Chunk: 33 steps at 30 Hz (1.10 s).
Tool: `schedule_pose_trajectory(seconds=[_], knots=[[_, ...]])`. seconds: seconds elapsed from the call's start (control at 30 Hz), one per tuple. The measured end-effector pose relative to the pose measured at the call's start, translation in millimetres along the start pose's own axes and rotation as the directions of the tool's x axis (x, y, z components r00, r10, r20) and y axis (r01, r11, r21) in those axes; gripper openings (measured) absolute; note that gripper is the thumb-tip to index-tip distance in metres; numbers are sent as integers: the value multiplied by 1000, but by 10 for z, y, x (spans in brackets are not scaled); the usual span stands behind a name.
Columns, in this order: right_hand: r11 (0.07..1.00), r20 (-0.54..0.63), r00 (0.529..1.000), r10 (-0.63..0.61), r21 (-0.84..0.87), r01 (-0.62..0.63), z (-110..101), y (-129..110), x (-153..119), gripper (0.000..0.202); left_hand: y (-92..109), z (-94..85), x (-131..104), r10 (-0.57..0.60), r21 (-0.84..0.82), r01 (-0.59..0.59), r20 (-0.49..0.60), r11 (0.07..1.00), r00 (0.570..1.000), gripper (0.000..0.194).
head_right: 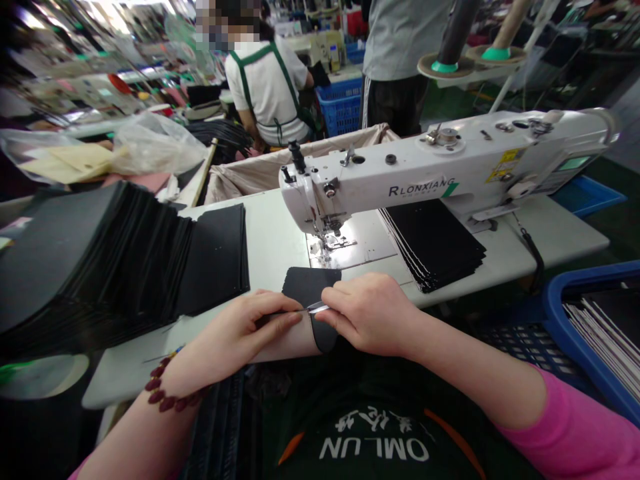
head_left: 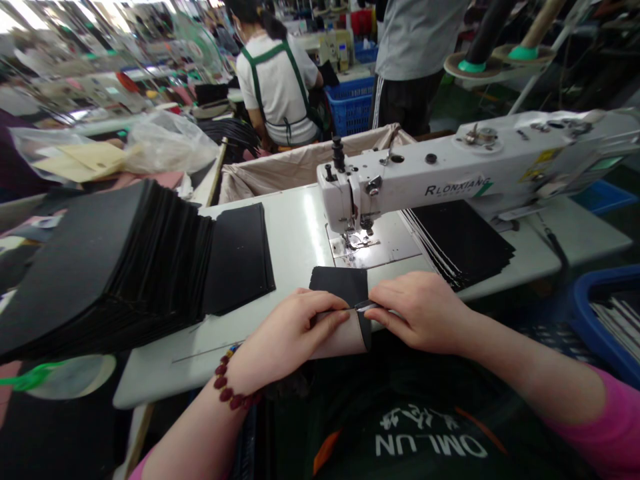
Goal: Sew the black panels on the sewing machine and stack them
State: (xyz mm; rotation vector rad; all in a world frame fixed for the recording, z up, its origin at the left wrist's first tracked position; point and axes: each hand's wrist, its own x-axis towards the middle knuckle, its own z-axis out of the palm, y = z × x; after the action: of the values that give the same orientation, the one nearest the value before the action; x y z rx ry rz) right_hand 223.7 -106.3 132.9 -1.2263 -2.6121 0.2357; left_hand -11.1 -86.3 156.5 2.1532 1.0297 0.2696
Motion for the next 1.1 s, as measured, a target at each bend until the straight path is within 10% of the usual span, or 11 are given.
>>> schedule_pose_trajectory(seconds=[1.1], knots=[[993, -123, 991, 46, 115, -32, 142, 30, -45, 33, -41, 20, 21, -37, -115, 45, 74, 992, 997, 20]])
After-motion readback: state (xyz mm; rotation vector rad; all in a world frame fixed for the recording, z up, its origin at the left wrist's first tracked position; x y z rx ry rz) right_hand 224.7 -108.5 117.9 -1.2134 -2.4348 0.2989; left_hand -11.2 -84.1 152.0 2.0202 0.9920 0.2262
